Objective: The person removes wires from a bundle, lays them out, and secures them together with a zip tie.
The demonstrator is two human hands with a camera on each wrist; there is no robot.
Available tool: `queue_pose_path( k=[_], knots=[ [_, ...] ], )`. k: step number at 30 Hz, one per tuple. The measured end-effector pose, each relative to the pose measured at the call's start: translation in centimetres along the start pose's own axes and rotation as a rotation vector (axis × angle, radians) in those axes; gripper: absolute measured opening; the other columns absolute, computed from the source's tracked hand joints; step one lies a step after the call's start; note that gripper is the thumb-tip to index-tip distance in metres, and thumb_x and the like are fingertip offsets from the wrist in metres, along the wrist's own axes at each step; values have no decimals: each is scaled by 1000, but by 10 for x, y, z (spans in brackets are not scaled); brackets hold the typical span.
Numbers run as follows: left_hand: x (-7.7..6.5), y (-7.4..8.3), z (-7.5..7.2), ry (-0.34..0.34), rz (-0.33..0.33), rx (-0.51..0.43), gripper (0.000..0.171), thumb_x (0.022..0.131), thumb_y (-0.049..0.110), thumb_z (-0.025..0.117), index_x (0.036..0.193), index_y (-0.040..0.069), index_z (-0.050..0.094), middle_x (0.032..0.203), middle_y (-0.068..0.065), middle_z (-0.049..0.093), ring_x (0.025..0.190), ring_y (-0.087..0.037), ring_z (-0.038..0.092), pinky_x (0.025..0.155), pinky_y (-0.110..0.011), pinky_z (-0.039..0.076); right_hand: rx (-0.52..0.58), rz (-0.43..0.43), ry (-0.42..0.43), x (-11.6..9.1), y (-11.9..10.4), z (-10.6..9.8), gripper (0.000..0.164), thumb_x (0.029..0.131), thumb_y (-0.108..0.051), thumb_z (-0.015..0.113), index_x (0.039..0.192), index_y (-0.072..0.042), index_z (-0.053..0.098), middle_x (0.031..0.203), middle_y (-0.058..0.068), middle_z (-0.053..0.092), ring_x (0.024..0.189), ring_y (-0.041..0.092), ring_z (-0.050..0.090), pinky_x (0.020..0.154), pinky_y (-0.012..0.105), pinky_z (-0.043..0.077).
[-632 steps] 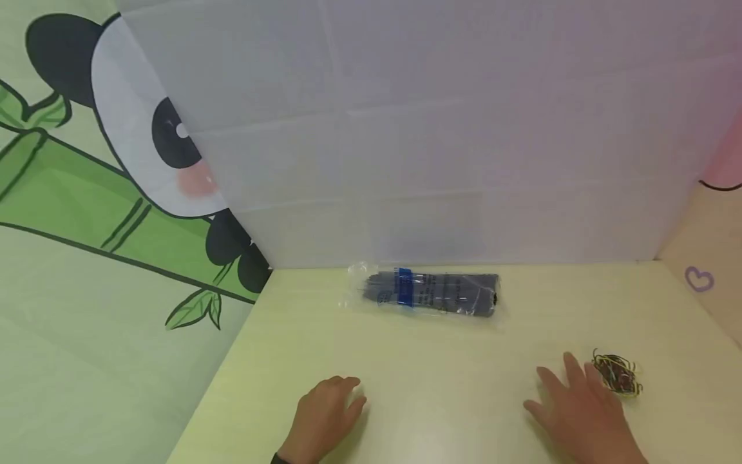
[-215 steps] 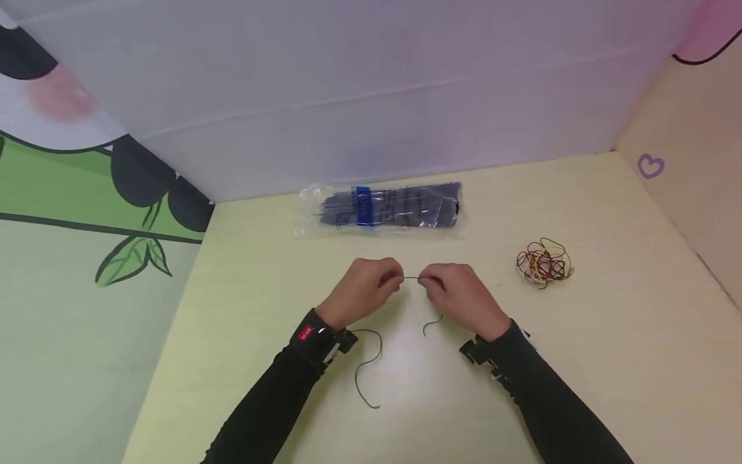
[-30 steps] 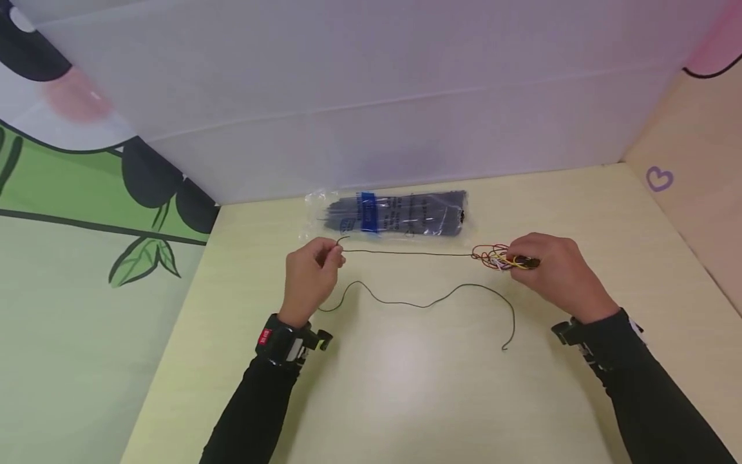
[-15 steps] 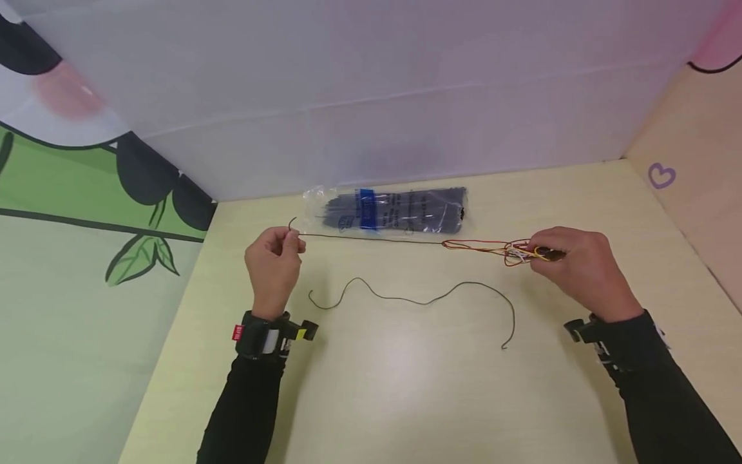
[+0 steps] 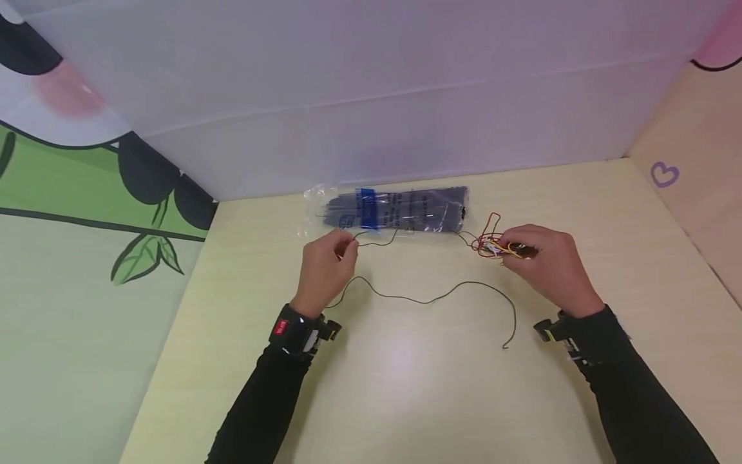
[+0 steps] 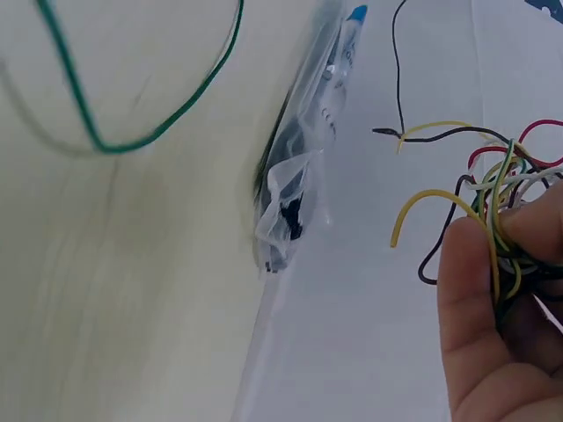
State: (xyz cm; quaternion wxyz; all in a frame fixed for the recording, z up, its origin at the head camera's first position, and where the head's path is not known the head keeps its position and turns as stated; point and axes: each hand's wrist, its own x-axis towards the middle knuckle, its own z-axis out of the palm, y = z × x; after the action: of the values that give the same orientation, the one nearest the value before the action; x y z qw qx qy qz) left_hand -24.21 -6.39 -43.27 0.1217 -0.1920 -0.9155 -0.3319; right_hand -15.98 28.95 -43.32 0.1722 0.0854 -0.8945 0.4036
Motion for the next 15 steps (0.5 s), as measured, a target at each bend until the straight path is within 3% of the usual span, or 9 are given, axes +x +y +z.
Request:
queue_pose_path(
  k=[3, 7, 11, 13, 15],
  knots=[
    [6, 11, 1, -9, 65, 65, 10, 93, 13, 60, 89, 8, 67, 94, -7, 67, 88, -21, 61, 80, -33, 53, 53, -19, -21, 4, -8, 6, 30, 77, 9, 75, 99, -12, 75, 103, -21, 65, 91, -12, 60, 78, 1, 46],
    [13, 26, 2, -91, 158, 36, 10, 94, 10, 56, 91, 5, 65, 109, -10, 68, 104, -24, 65, 93, -37, 53, 127, 4, -76, 8, -19, 13, 31, 79, 9, 73, 102, -12, 74, 105, -18, 66, 93, -9, 62, 79, 3, 47],
    [17, 36, 5, -209, 194, -63, 14, 98, 11, 52, 103, 6, 64, 101, -6, 72, 93, -18, 70, 80, -29, 57, 178, 34, -136, 12, -27, 19, 28, 82, 7, 70, 101, -14, 74, 105, -12, 69, 93, -4, 64, 79, 6, 49],
    [17, 37, 6, -232, 181, -109, 13, 100, 12, 51, 105, 7, 62, 99, -7, 73, 89, -14, 72, 75, -24, 57, 176, 37, -145, 13, -29, 21, 28, 82, 6, 70, 101, -15, 75, 105, -12, 69, 92, -4, 64, 78, 6, 49],
    [17, 35, 5, -213, 147, -174, 11, 100, 11, 51, 104, 6, 60, 98, -8, 73, 83, -13, 73, 69, -20, 57, 168, 45, -138, 13, -28, 20, 29, 82, 5, 70, 102, -15, 74, 106, -14, 68, 93, -4, 63, 78, 6, 49]
  ],
)
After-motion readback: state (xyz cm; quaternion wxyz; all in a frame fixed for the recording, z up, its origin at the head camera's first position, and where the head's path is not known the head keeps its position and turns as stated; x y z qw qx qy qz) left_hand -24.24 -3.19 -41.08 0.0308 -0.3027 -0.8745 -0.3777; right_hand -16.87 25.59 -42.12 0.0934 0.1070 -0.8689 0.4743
